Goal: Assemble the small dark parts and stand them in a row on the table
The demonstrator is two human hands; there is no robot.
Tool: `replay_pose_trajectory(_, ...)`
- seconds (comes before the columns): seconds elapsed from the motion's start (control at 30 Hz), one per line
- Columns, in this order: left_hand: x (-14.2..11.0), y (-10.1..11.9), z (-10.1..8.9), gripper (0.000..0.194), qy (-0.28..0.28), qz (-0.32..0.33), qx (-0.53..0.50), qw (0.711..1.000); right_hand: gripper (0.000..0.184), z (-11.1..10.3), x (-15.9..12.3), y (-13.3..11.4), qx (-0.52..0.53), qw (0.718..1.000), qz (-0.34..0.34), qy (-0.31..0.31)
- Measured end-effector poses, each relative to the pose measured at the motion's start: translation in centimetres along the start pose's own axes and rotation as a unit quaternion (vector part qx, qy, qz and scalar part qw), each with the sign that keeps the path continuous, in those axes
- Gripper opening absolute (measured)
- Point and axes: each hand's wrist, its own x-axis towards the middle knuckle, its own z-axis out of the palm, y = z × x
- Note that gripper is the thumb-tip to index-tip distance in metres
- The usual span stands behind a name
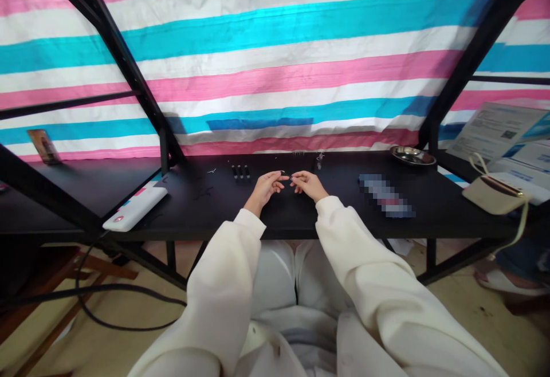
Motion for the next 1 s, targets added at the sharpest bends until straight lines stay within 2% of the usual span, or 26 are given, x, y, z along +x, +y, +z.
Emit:
replay_pose_trajectory(0.37, -0.20, 0.02, 0.07, 0.022, -0.031, -0.001, -0.012, 0.999, 0.038, 0.00, -0.01, -0.11, 0.014, 1.000, -0.008, 0.019)
replay_pose_trajectory(0.5, -0.07, -0.28, -0.06, 0.025, -0.039, 0.005, 0.001, 0.999, 0.038, -0.16, 0.05, -0.22, 0.016, 0.999, -0.033, 0.038)
replay_pose_trajectory(0.73, 0.04, -0.44, -0.02, 0.028, 0.001, 0.010, 0.054, 0.998, 0.038, -0.44, 0.16, -0.28, 0.020, 0.995, -0.075, 0.061)
replay_pose_trajectory(1.0, -0.02, -0.28, -0.08, 0.029, 0.024, 0.014, 0.060, 0.998, 0.037, -0.58, 0.28, -0.19, 0.010, 0.994, -0.069, 0.087)
